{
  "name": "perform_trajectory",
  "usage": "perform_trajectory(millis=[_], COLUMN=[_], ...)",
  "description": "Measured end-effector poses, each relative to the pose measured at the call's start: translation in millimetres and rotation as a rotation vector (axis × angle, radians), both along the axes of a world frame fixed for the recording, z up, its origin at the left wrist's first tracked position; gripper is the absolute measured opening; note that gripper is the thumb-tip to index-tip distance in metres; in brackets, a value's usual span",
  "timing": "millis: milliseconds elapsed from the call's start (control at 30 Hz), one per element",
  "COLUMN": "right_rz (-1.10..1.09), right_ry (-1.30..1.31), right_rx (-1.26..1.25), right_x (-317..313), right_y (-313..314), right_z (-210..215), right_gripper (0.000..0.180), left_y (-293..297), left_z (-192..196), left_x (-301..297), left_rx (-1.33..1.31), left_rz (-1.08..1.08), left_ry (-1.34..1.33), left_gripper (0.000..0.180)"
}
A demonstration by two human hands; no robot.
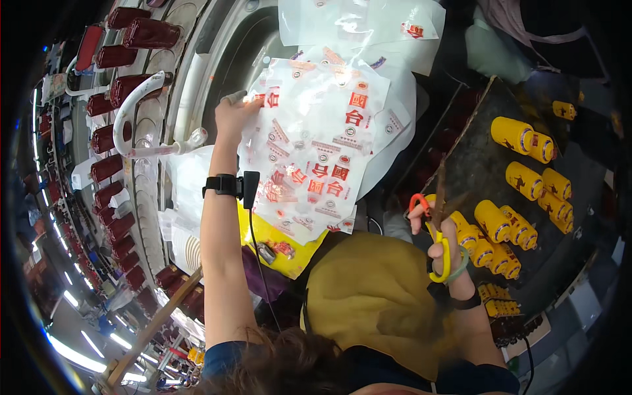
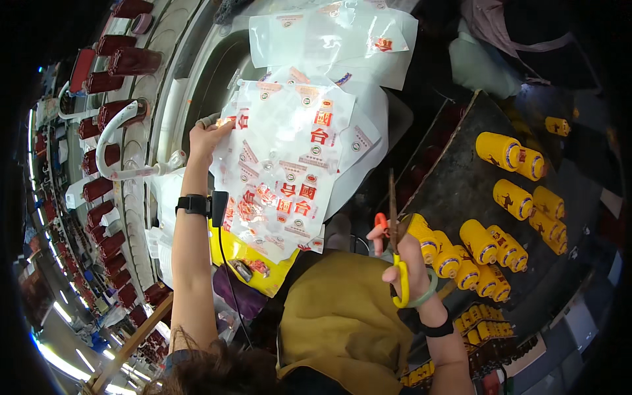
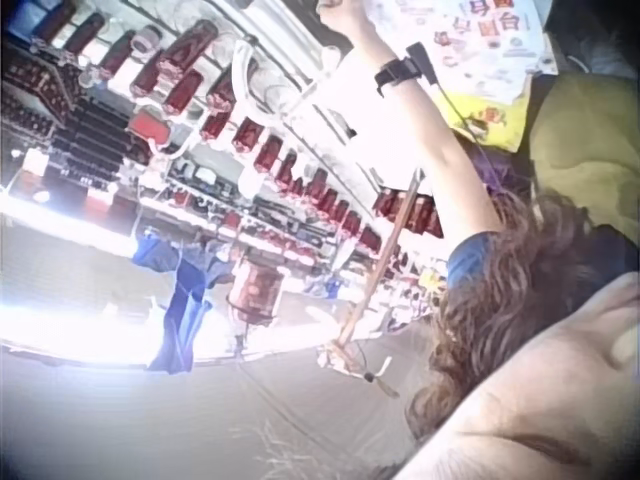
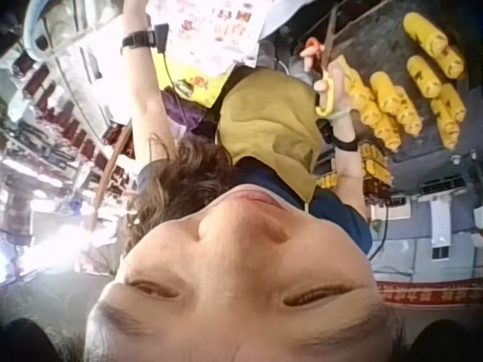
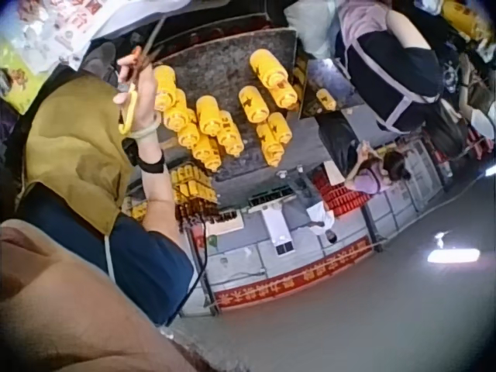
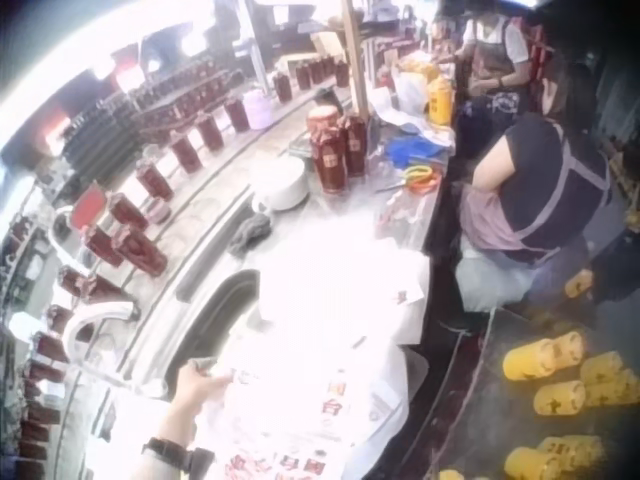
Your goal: The person is inspecting yellow ceramic bottles and using scissors to cut individual labels from a larger plastic sheet in a manufacturing setting.
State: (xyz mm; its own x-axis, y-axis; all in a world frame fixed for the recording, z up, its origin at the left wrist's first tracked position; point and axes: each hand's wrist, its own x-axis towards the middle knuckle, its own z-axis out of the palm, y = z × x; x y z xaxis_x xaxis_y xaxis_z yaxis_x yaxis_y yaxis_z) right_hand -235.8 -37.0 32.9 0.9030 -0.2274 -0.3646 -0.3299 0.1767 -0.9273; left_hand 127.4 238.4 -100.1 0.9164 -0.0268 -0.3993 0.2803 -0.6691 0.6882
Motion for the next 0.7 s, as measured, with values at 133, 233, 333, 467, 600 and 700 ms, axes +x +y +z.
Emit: perform_trajectory(millis=[133,233,333,467,600,700], right_rz=[0.124,0.264,0.262,0.339,0.326,0.361], right_ry=[0.009,0.011,-0.041,-0.013,0.039,0.012], right_rx=[0.028,-0.04,-0.015,-0.004,0.07,0.014], right_x=[8,13,20,29,35,38], right_y=[10,20,41,60,67,65], right_z=[-5,-13,-20,-27,-28,-28], right_gripper=[0.083,0.066,0.062,0.048,0.039,0.039], left_y=[2,-20,-42,-68,-75,-77], left_z=[8,40,85,124,133,128], left_x=[-1,-28,-77,-134,-160,-170], left_rx=[0.03,-0.342,-0.648,-0.957,-0.936,-0.955], left_rz=[-0.036,0.056,0.065,0.166,0.334,0.356], left_ry=[-0.282,-0.337,-0.058,0.274,0.468,0.454], left_gripper=[0.049,0.034,0.04,0.044,0.042,0.041])
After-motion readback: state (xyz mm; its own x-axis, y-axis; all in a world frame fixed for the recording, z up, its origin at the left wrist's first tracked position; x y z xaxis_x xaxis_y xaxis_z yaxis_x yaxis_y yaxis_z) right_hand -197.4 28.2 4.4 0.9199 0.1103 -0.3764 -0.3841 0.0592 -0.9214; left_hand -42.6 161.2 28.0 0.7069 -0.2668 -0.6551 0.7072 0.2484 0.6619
